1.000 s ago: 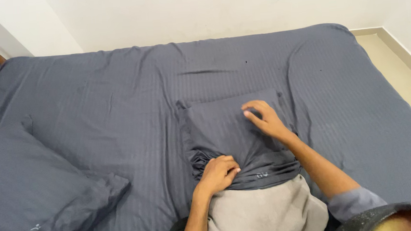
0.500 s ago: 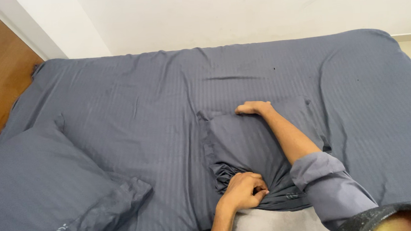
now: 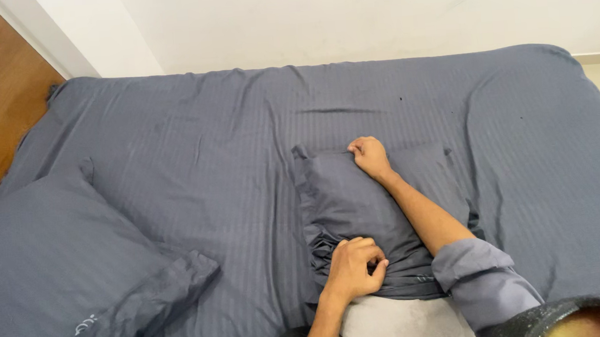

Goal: The person places a pillowcase over a pillow on a bed and pulls the fabric over the pillow, smoothing and adjusting the corners until the pillow is fully encased.

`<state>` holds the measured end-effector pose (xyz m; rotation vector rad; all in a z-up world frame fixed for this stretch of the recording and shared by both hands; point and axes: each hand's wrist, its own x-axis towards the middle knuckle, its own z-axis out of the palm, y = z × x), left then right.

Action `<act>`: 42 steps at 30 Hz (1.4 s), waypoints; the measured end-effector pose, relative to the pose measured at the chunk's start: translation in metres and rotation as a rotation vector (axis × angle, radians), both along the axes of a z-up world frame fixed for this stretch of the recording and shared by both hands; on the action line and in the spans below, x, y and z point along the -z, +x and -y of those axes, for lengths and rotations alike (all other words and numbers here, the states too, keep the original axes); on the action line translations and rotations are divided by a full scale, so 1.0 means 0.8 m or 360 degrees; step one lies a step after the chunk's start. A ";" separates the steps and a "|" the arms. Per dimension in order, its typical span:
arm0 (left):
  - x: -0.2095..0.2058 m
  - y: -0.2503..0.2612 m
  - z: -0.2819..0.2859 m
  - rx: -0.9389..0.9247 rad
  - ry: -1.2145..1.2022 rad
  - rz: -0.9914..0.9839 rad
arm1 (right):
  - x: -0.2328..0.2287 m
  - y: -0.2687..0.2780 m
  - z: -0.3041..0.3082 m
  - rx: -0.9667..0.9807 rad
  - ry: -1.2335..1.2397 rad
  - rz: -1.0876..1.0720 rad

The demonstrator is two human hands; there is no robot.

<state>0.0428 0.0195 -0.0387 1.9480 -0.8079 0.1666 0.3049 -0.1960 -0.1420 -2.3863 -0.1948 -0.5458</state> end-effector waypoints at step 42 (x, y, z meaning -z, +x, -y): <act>0.015 0.013 -0.009 0.0166 0.0104 -0.0415 | -0.033 -0.052 0.150 0.0748 -0.0171 0.0659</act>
